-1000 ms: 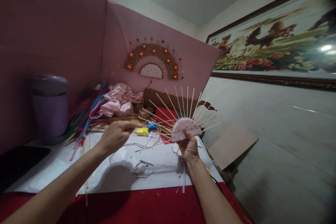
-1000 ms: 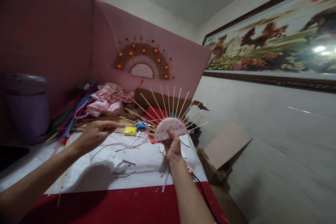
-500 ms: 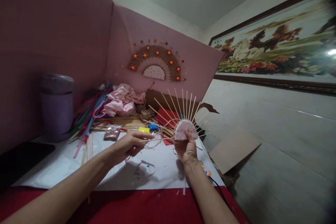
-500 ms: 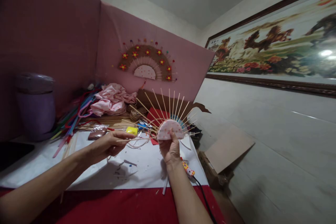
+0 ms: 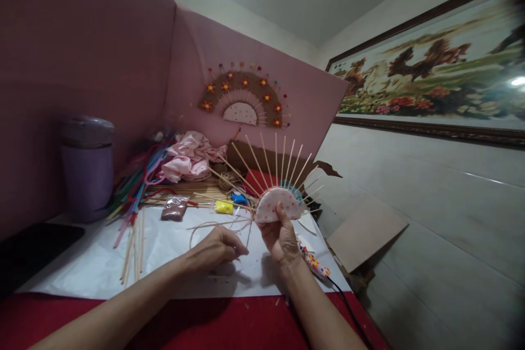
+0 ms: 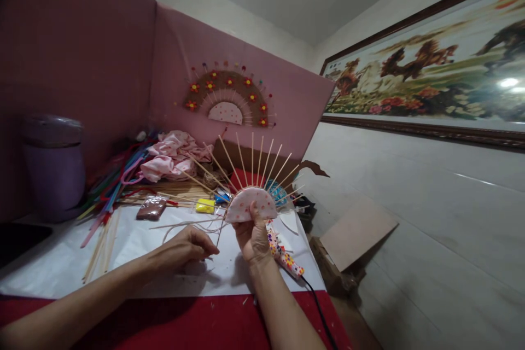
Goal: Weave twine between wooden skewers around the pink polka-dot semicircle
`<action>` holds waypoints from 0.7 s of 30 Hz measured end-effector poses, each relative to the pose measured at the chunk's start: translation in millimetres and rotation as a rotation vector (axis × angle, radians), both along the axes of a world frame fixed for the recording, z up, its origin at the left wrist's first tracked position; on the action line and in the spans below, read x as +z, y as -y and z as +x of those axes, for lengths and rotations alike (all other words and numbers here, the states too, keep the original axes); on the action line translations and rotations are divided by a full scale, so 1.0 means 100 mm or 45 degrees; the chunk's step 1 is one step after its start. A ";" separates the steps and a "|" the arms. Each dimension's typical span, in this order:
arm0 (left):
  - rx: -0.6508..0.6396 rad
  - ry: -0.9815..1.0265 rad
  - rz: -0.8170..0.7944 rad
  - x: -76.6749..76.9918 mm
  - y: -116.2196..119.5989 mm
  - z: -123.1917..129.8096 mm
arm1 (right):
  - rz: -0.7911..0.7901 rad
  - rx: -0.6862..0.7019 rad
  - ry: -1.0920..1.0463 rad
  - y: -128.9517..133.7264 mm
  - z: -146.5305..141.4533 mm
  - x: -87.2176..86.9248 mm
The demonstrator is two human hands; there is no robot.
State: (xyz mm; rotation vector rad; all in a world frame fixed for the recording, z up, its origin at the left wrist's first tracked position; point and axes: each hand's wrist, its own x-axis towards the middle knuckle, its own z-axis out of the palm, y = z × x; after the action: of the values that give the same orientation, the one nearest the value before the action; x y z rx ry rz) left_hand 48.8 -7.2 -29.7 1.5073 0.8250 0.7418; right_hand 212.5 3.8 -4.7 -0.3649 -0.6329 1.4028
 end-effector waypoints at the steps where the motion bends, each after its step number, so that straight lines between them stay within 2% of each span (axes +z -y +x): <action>1: 0.037 -0.011 0.030 0.00 -0.02 -0.02 | -0.013 -0.021 -0.006 -0.01 0.01 -0.01; 8: 0.246 -0.059 0.244 0.12 -0.18 -0.18 | -0.112 -0.121 -0.063 -0.06 0.16 0.01; 13: 0.404 -0.028 0.415 0.23 -0.23 -0.27 | -0.069 -0.109 -0.060 -0.09 0.21 -0.01; 18: 0.582 0.133 0.313 0.42 -0.21 -0.34 | -0.069 -0.144 -0.043 -0.12 0.23 -0.03; 21: 0.594 0.214 0.238 0.49 -0.20 -0.37 | -0.090 -0.153 -0.028 -0.12 0.25 -0.03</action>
State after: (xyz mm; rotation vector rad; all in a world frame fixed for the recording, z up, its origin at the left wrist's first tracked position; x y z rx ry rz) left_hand 12.0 12.5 19.6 1.4032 1.0130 1.3032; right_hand 237.6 16.2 -7.5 -0.4360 -0.5359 1.3146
